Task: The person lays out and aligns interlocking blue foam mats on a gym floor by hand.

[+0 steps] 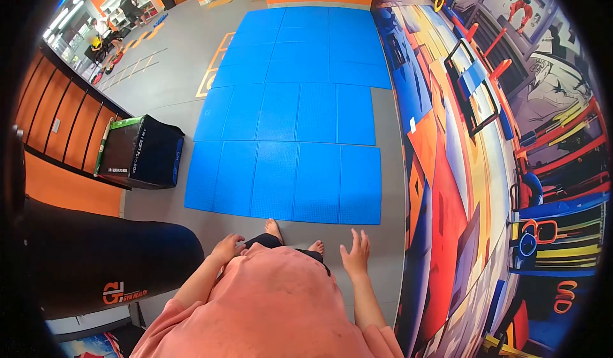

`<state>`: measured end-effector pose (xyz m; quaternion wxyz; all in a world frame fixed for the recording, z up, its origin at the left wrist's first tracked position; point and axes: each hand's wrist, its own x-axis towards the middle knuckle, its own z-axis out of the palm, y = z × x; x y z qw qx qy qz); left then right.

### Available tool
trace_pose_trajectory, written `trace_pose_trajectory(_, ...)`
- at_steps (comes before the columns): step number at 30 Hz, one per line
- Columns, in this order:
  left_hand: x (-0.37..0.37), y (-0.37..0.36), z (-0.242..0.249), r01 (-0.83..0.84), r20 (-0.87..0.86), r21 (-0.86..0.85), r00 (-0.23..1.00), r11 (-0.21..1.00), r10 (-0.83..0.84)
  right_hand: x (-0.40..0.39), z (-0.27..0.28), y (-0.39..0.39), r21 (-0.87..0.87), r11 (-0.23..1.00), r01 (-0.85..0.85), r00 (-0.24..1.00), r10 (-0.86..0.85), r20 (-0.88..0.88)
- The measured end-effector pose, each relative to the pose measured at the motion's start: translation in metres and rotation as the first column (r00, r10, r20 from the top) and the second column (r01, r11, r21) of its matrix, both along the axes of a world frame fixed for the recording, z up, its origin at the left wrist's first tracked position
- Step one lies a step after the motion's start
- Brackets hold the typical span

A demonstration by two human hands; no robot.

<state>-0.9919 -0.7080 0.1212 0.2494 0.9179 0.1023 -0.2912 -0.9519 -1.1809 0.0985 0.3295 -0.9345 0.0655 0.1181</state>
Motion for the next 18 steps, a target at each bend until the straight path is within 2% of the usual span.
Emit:
trace_pose_trajectory(5, -0.003, 0.031, -0.012, -0.042, -0.049, -0.052, 0.998, 0.998, 0.040, -0.011, -0.010, 0.016, -0.015, 1.000, -0.003, 0.999, 0.002, -0.043)
trace_pose_trajectory(7, -0.004, 0.047, -0.021, -0.112, -0.052, -0.090, 0.993, 0.990, 0.108, -0.012, -0.009, 0.029, -0.026, 1.000, -0.010, 0.999, 0.008, -0.054)
trace_pose_trajectory(13, 0.008, 0.119, -0.049, -0.148, -0.043, -0.148, 0.989, 0.978, 0.143, 0.001, -0.002, 0.097, -0.011, 0.999, -0.035, 0.995, 0.034, -0.093)
trace_pose_trajectory(17, 0.025, 0.163, -0.051, -0.213, -0.081, -0.200, 0.976, 0.956, 0.200, 0.013, 0.000, 0.144, -0.001, 0.999, -0.045, 0.994, 0.045, -0.102)
trace_pose_trajectory(18, 0.036, 0.178, -0.042, -0.155, -0.004, -0.112, 0.988, 0.982, 0.155, 0.021, 0.005, 0.165, -0.032, 0.999, -0.043, 0.994, 0.040, -0.103)
